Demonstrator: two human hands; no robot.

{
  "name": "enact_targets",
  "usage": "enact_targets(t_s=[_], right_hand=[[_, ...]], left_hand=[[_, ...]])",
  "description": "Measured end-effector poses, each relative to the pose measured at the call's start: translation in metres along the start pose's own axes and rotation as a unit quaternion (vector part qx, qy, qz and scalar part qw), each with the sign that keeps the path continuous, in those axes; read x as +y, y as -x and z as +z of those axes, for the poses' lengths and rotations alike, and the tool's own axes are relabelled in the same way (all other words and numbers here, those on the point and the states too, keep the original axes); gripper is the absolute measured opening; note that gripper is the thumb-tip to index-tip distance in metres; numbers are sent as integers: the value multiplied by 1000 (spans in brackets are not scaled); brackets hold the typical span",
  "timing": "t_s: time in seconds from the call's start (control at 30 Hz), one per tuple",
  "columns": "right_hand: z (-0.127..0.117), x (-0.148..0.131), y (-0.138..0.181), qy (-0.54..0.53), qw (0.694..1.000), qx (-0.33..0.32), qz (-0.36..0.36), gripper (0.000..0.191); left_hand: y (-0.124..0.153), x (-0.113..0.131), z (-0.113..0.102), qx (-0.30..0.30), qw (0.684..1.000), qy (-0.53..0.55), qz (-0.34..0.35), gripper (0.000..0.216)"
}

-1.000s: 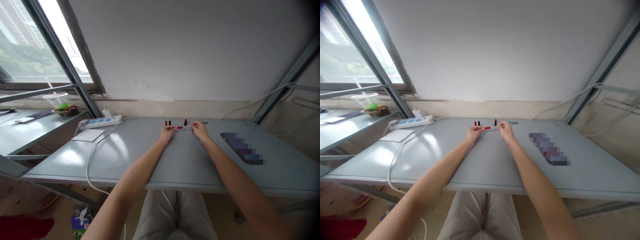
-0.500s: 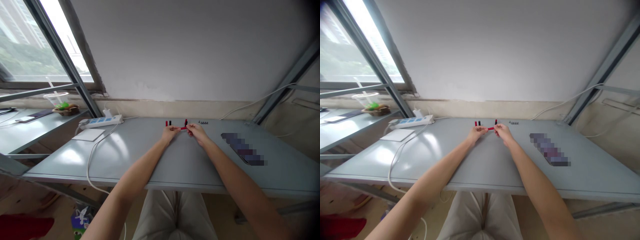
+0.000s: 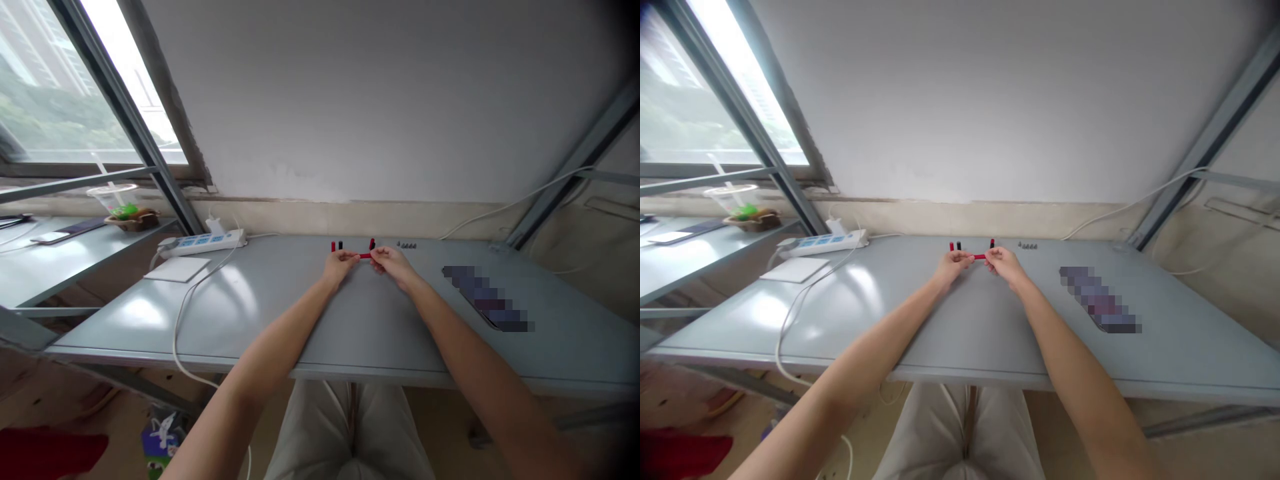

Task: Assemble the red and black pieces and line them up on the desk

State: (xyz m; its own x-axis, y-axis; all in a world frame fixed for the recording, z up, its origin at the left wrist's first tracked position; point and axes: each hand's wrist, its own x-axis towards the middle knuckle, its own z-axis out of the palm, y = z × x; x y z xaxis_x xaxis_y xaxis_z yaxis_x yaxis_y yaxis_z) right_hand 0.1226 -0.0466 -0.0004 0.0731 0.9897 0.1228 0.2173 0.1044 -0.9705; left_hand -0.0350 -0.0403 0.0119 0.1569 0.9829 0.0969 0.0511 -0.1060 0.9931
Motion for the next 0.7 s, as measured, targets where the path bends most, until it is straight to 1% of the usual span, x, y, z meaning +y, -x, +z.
enact_targets(t_s=[0.1,0.17,0.23,0.33,0.47,0.6,0.7], right_hand=[[-4,3,-1,111,990,0,-89,15],[-6,6,-1,195,970,2,-142,14],[-7,7,-1,265,949,-2,-172,14],[-8,7,-1,340,920,-11,-196,15],[-6,7,-1,395,893,0,-216,14],[-3,9,-1,417,881,7,-222,13],[1,10,0,415,887,9,-202,13]], left_hand=[[0,0,0,13,1000,12,4,9],[-1,-1,0,22,1000,18,2,8],[-2,-2,0,27,999,21,2,7],[-3,-2,1,28,999,18,5,6],[-3,-2,2,22,1000,12,11,5],[-4,-5,4,7,1000,17,25,5],[-5,-8,5,-6,999,19,25,5]])
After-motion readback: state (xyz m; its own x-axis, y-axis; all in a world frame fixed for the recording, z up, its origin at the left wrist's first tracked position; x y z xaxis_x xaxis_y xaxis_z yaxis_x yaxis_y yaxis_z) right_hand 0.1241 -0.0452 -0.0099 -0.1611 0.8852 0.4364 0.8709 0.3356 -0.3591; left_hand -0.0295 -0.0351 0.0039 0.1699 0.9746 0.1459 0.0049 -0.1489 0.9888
